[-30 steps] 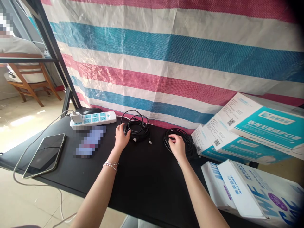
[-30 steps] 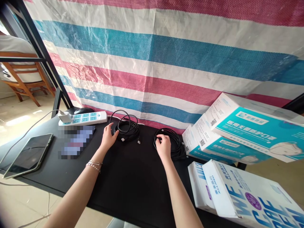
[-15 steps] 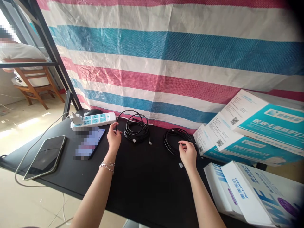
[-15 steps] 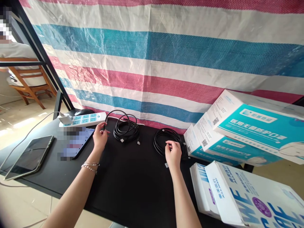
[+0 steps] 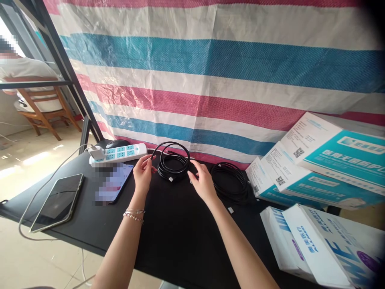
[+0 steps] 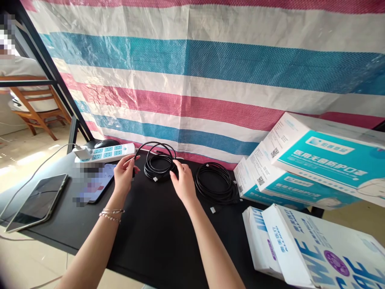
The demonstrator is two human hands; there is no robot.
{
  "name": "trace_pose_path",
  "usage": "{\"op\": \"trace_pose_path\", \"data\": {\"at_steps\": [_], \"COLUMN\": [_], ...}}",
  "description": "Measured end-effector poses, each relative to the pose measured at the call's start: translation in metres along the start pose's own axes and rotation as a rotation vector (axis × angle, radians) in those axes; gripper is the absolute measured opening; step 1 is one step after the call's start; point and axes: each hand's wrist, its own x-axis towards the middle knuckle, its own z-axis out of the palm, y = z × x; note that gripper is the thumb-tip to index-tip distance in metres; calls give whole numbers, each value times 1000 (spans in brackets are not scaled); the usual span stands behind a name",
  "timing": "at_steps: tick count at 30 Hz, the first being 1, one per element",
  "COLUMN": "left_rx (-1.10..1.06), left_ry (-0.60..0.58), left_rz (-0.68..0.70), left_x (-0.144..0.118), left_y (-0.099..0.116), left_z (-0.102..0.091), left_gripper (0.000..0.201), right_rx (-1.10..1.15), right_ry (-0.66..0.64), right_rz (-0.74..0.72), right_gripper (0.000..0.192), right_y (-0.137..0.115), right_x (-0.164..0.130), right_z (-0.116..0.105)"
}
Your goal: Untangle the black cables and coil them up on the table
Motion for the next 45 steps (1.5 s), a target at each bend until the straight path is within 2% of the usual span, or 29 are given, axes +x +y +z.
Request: {"op": "trace_pose_path", "data": {"at_steps": [5, 9, 14, 21, 25, 32, 35, 37, 39, 43, 45], "left_rx": [-63, -78, -100, -143, -67, 188, 404, 568, 718, 866, 881], "left_ry": [-25, -155, -261, -195, -150, -185, -260, -314, -358, -454, -471], "left_rz": [-8, -42, -87, -80, -115, -168, -40, 93, 168, 177, 197], "left_x": [-1, -1, -2, 2, 4, 4, 0, -4, -8, -12, -12], "left_y": [2, 7, 8, -6, -17, -27, -28, -28, -29, -35, -38], "left_z": [2, 2, 1, 0, 2, 6, 6, 6, 6, 5, 3], "left_gripper": [28, 37, 52, 54, 55, 45, 41, 37, 34, 33, 31], "right_rx": [83, 354, 520, 760, 884, 1025, 993, 918, 799, 483, 331], "right_ry": [2, 42, 72, 118, 105, 33, 29, 31, 34, 48, 51], "right_rz": [220, 486, 654, 867, 942, 976, 944, 916, 884, 750, 634], "right_gripper": [38, 21, 21, 15, 10, 22, 18, 12, 18, 43, 38], "right_y": [-8, -3, 7, 10, 4, -7, -7, -5, 0, 9, 13], "right_x": [25, 40, 49, 50, 49, 38, 35, 32, 30, 23, 21], "right_z": [30, 43, 52, 48, 45, 46, 48, 51, 52, 49, 45]}}
